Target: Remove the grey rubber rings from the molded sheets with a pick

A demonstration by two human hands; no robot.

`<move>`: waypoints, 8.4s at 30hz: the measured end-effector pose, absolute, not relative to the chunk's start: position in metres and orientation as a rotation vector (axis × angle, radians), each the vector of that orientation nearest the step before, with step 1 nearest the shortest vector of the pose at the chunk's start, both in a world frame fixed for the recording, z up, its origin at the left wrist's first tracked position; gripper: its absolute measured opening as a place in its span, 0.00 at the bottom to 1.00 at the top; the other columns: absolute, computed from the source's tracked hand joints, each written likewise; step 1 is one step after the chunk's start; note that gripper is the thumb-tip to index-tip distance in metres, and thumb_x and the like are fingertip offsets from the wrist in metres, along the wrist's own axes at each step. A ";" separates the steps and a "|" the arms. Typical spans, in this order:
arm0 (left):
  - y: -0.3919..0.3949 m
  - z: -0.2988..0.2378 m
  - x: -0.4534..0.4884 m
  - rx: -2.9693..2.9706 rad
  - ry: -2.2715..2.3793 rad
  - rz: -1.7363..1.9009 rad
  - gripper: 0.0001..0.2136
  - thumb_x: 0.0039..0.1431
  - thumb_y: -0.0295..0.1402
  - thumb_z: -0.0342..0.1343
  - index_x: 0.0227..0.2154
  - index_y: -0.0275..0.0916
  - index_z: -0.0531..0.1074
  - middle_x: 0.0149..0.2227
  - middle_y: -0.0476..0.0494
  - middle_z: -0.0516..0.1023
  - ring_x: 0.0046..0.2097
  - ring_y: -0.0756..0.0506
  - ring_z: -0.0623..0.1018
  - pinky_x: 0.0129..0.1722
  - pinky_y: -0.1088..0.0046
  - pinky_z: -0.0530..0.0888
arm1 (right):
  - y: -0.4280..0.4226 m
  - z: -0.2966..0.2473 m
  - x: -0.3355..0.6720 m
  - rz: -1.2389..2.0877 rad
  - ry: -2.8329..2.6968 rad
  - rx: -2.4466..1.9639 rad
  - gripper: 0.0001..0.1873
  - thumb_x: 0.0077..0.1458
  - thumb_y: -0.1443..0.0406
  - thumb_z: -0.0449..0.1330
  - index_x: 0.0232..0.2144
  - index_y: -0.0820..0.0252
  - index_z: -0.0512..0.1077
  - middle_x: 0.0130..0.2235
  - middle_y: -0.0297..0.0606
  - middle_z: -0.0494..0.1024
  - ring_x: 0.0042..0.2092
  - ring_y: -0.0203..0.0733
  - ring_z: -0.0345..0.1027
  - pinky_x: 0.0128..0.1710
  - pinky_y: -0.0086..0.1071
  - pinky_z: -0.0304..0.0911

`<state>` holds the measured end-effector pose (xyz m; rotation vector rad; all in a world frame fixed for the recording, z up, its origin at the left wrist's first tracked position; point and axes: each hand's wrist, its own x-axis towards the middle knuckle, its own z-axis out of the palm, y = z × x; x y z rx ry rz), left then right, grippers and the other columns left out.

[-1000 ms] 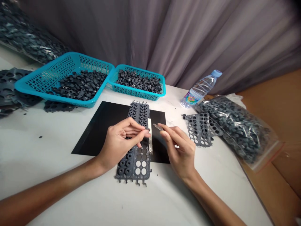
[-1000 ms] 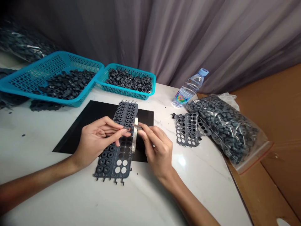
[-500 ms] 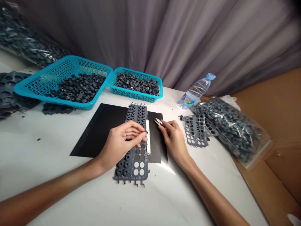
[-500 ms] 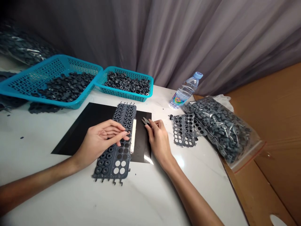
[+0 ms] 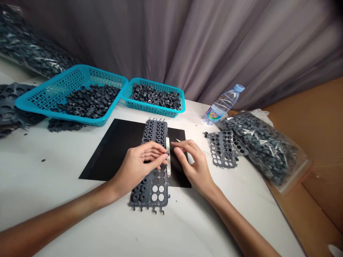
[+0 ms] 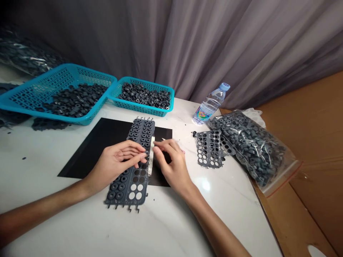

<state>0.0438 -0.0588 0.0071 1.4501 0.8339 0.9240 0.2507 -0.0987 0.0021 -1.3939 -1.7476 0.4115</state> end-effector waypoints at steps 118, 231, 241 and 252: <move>-0.024 -0.014 0.025 2.447 0.767 0.712 0.06 0.71 0.28 0.54 0.47 0.42 0.74 0.47 0.44 0.76 0.53 0.41 0.72 0.57 0.58 0.72 | -0.094 0.006 0.303 0.817 -1.860 -1.801 0.08 0.62 0.59 0.60 0.34 0.57 0.70 0.28 0.33 0.75 0.29 0.39 0.67 0.28 0.31 0.60; -0.043 0.009 0.031 3.274 0.625 0.290 0.10 0.70 0.19 0.46 0.45 0.34 0.71 0.43 0.39 0.75 0.48 0.38 0.75 0.49 0.60 0.71 | -0.101 -0.001 0.238 1.118 -1.557 -1.434 0.08 0.65 0.60 0.59 0.35 0.57 0.70 0.28 0.30 0.71 0.27 0.34 0.62 0.25 0.26 0.56; -0.030 -0.001 0.028 3.320 0.504 0.286 0.13 0.68 0.16 0.44 0.45 0.33 0.71 0.42 0.39 0.76 0.46 0.39 0.77 0.44 0.63 0.71 | -0.101 0.001 0.240 1.110 -1.578 -1.444 0.07 0.64 0.61 0.59 0.35 0.57 0.69 0.28 0.31 0.71 0.28 0.35 0.61 0.26 0.27 0.54; -0.024 0.013 0.026 2.282 0.743 0.931 0.08 0.76 0.32 0.50 0.42 0.38 0.73 0.42 0.45 0.77 0.45 0.46 0.78 0.51 0.67 0.73 | -0.102 -0.001 0.235 1.075 -1.573 -1.437 0.06 0.64 0.62 0.59 0.35 0.57 0.70 0.28 0.30 0.70 0.28 0.34 0.61 0.27 0.27 0.55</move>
